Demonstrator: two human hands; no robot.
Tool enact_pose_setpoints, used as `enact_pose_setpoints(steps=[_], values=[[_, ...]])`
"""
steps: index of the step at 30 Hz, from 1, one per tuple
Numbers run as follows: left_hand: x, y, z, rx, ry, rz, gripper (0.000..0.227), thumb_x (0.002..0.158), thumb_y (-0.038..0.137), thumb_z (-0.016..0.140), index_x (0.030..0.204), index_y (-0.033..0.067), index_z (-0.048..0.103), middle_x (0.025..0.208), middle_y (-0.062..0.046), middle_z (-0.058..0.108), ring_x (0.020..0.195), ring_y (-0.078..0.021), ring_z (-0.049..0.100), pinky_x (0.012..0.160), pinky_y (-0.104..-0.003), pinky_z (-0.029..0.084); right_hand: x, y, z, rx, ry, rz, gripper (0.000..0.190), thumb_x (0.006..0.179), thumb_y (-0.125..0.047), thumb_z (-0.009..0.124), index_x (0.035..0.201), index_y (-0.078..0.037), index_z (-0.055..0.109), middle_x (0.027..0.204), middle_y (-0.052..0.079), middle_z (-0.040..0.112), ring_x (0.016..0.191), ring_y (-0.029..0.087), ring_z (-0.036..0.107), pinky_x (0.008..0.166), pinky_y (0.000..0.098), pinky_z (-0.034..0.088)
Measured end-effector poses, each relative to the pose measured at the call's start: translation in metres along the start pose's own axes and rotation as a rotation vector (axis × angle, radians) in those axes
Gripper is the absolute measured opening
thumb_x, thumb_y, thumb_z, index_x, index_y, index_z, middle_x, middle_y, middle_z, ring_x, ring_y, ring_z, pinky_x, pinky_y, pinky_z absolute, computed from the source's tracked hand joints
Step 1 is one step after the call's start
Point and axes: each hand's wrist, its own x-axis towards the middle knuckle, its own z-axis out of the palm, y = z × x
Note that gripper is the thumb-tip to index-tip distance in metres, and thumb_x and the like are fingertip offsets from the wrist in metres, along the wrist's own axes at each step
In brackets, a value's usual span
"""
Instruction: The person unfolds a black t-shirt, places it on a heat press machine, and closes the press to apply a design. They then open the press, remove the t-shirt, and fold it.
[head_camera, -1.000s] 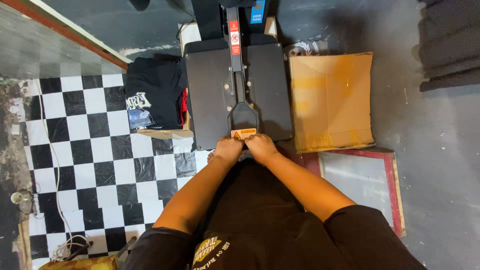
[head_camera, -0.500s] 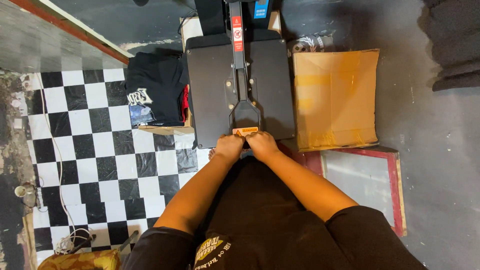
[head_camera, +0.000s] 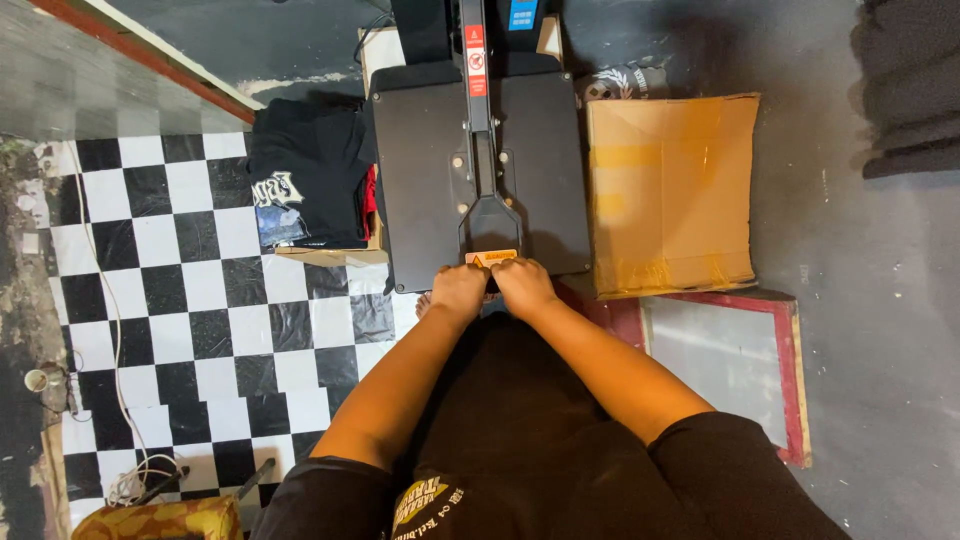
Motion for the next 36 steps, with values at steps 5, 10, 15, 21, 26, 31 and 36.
enact_pose_setpoints(steps=[5, 10, 15, 21, 26, 31, 36], values=[[-0.004, 0.002, -0.003, -0.027, 0.035, 0.005, 0.022, 0.087, 0.008, 0.062, 0.102, 0.0158, 0.075, 0.101, -0.010, 0.076, 0.095, -0.0274, 0.074, 0.085, -0.042, 0.054, 0.000, -0.003, -0.004, 0.025, -0.023, 0.032, 0.019, 0.079, -0.004, 0.061, 0.095, -0.004, 0.071, 0.100, 0.016, 0.074, 0.099, 0.034, 0.071, 0.087, 0.0457, 0.055], [-0.006, 0.002, 0.003, -0.043, 0.069, -0.007, 0.019, 0.089, 0.009, 0.061, 0.100, 0.0143, 0.075, 0.102, -0.010, 0.076, 0.095, -0.0270, 0.074, 0.085, -0.042, 0.055, -0.002, -0.004, -0.008, 0.036, -0.021, 0.041, 0.020, 0.080, -0.006, 0.061, 0.098, -0.004, 0.071, 0.101, 0.016, 0.074, 0.100, 0.034, 0.070, 0.088, 0.0454, 0.055], [-0.008, 0.004, 0.002, -0.067, 0.122, -0.002, 0.017, 0.086, 0.013, 0.064, 0.100, 0.0119, 0.073, 0.100, -0.012, 0.075, 0.092, -0.0287, 0.074, 0.083, -0.044, 0.055, -0.006, -0.004, -0.010, 0.090, 0.037, 0.039, 0.016, 0.083, -0.006, 0.060, 0.095, -0.004, 0.072, 0.099, 0.016, 0.074, 0.098, 0.035, 0.070, 0.085, 0.0470, 0.055], [-0.007, 0.002, 0.009, -0.042, 0.104, -0.026, 0.016, 0.086, 0.009, 0.063, 0.098, 0.0131, 0.074, 0.103, -0.010, 0.075, 0.096, -0.0282, 0.074, 0.084, -0.042, 0.057, -0.003, -0.007, -0.018, 0.188, 0.028, 0.126, 0.015, 0.085, -0.007, 0.060, 0.092, -0.009, 0.073, 0.084, 0.015, 0.072, 0.086, 0.037, 0.070, 0.076, 0.0502, 0.055], [-0.010, 0.001, 0.009, -0.045, 0.111, -0.016, 0.020, 0.089, 0.010, 0.061, 0.104, 0.0141, 0.073, 0.106, -0.011, 0.073, 0.099, -0.0289, 0.072, 0.083, -0.043, 0.056, -0.007, -0.005, -0.010, 0.190, 0.052, 0.095, 0.013, 0.080, -0.005, 0.060, 0.085, -0.008, 0.071, 0.085, 0.013, 0.072, 0.087, 0.035, 0.070, 0.076, 0.0488, 0.055], [-0.014, 0.003, 0.002, -0.085, 0.129, -0.007, 0.023, 0.087, 0.008, 0.061, 0.105, 0.0145, 0.073, 0.109, -0.010, 0.072, 0.104, -0.0283, 0.070, 0.086, -0.044, 0.055, -0.006, -0.003, -0.007, 0.215, 0.084, 0.081, 0.013, 0.080, -0.004, 0.061, 0.087, -0.008, 0.071, 0.086, 0.012, 0.073, 0.089, 0.034, 0.070, 0.077, 0.0479, 0.056], [-0.014, 0.004, 0.002, -0.081, 0.109, -0.021, 0.022, 0.087, 0.006, 0.061, 0.103, 0.0138, 0.073, 0.107, -0.009, 0.073, 0.105, -0.0276, 0.071, 0.088, -0.044, 0.055, -0.004, -0.006, -0.012, 0.167, 0.026, 0.096, 0.023, 0.080, 0.000, 0.063, 0.099, -0.008, 0.074, 0.087, 0.013, 0.073, 0.091, 0.033, 0.070, 0.080, 0.0466, 0.056]])
